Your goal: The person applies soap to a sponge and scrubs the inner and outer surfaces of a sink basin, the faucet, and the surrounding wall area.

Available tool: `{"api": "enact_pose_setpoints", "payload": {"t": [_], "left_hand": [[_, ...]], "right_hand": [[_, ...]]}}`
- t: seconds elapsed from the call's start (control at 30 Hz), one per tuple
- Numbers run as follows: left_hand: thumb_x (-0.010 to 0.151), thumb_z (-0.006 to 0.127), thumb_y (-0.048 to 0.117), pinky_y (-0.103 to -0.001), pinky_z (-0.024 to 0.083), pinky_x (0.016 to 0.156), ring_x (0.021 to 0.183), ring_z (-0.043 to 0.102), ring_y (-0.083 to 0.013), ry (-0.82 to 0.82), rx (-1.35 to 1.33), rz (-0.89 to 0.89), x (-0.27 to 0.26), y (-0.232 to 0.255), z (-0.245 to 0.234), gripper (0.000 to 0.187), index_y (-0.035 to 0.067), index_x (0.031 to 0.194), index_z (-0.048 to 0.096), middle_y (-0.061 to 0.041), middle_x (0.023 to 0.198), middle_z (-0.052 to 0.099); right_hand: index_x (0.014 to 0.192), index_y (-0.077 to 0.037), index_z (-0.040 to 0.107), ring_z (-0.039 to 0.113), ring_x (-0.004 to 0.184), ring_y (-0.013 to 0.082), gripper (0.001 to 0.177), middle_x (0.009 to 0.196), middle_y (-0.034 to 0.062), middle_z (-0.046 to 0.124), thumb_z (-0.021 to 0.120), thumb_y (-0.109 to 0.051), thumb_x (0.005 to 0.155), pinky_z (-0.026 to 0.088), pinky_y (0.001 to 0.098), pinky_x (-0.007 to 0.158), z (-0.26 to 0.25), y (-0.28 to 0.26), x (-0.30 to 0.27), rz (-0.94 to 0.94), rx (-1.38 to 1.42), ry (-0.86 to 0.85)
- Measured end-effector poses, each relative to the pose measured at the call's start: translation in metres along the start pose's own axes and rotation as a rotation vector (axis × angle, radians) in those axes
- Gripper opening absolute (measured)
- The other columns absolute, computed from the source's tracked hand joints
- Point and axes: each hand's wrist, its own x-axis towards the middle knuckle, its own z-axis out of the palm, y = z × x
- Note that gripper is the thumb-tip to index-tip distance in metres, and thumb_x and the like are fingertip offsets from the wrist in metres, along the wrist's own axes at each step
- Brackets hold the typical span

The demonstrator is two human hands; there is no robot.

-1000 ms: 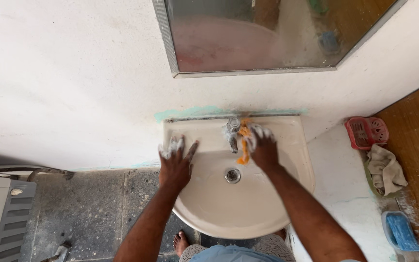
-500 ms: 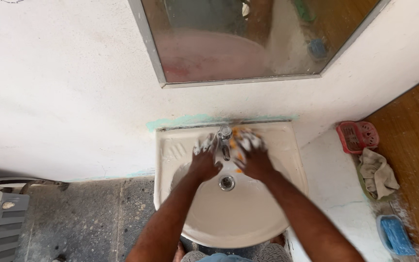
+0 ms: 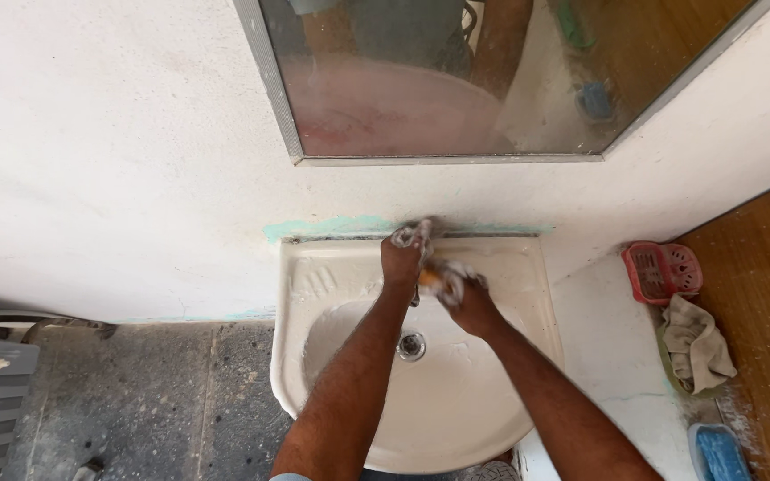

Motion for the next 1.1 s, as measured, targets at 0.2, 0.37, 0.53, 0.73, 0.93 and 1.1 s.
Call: {"api": "enact_pose_setpoints", "payload": {"t": [0.2,0.37,0.53,0.73,0.93,1.1], "left_hand": [[0.111,0.054,0.013,-0.044,0.051,0.092,0.11,0.063,-0.0377,0.07,0.689,0.85,-0.044,-0.016,-0.018,0.028,-0.004,0.133,0.058,-0.024,0.124,0.064],[0.105,0.05,0.019,-0.038,0.055,0.095,0.117,0.063,-0.0283,-0.188,0.448,0.441,-0.056,-0.009,-0.038,0.05,0.005,0.15,0.035,-0.019,0.133,0.058],[0.106,0.045,0.022,-0.039,0.057,0.087,0.112,0.064,-0.0287,-0.242,0.256,0.12,-0.026,-0.011,-0.028,0.04,0.008,0.143,0.05,-0.019,0.131,0.064],[0.109,0.04,0.029,-0.04,0.052,0.1,0.125,0.058,-0.0262,-0.339,0.191,0.227,-0.041,0.005,-0.042,0.045,0.009,0.149,0.045,-0.015,0.141,0.057],[0.105,0.049,0.035,-0.042,0.047,0.114,0.134,0.058,-0.03,-0.301,0.731,0.316,-0.043,-0.006,-0.068,0.06,0.009,0.158,0.036,-0.021,0.147,0.059],[0.104,0.05,0.048,-0.058,0.003,0.123,0.156,0.02,-0.0286,-0.369,1.509,0.556,-0.037,-0.026,-0.117,0.064,0.011,0.154,0.036,-0.016,0.16,0.038]], "right_hand": [[0.132,-0.002,0.062,0.07,0.095,0.0213,0.036,0.108,0.0124,0.074,0.058,-0.014,0.098,0.055,0.033,0.082,0.023,-0.041,0.029,0.426,0.711,0.263],[0.128,0.0,0.062,0.068,0.097,0.0128,0.034,0.108,0.0096,0.074,0.065,-0.017,0.099,0.052,0.0284,0.085,0.017,-0.048,-0.006,0.29,0.578,0.202],[0.13,-0.006,0.063,0.06,0.085,0.0163,0.039,0.099,0.0128,0.066,0.067,-0.008,0.091,0.051,0.0309,0.074,0.01,-0.061,0.015,0.389,0.655,0.266],[0.117,-0.002,0.063,0.065,0.095,0.012,0.03,0.104,0.006,0.071,0.074,-0.009,0.09,0.052,0.0268,0.081,0.013,-0.078,-0.005,0.353,0.799,0.305],[0.113,-0.002,0.066,0.066,0.093,0.0142,0.03,0.105,0.008,0.072,0.075,-0.007,0.085,0.053,0.0292,0.081,0.019,-0.068,0.018,0.365,0.729,0.32],[0.106,-0.001,0.071,0.068,0.093,0.0188,0.019,0.103,0.0123,0.073,0.074,-0.01,0.09,0.055,0.0324,0.083,0.029,-0.058,0.003,0.273,0.508,0.293]]}}
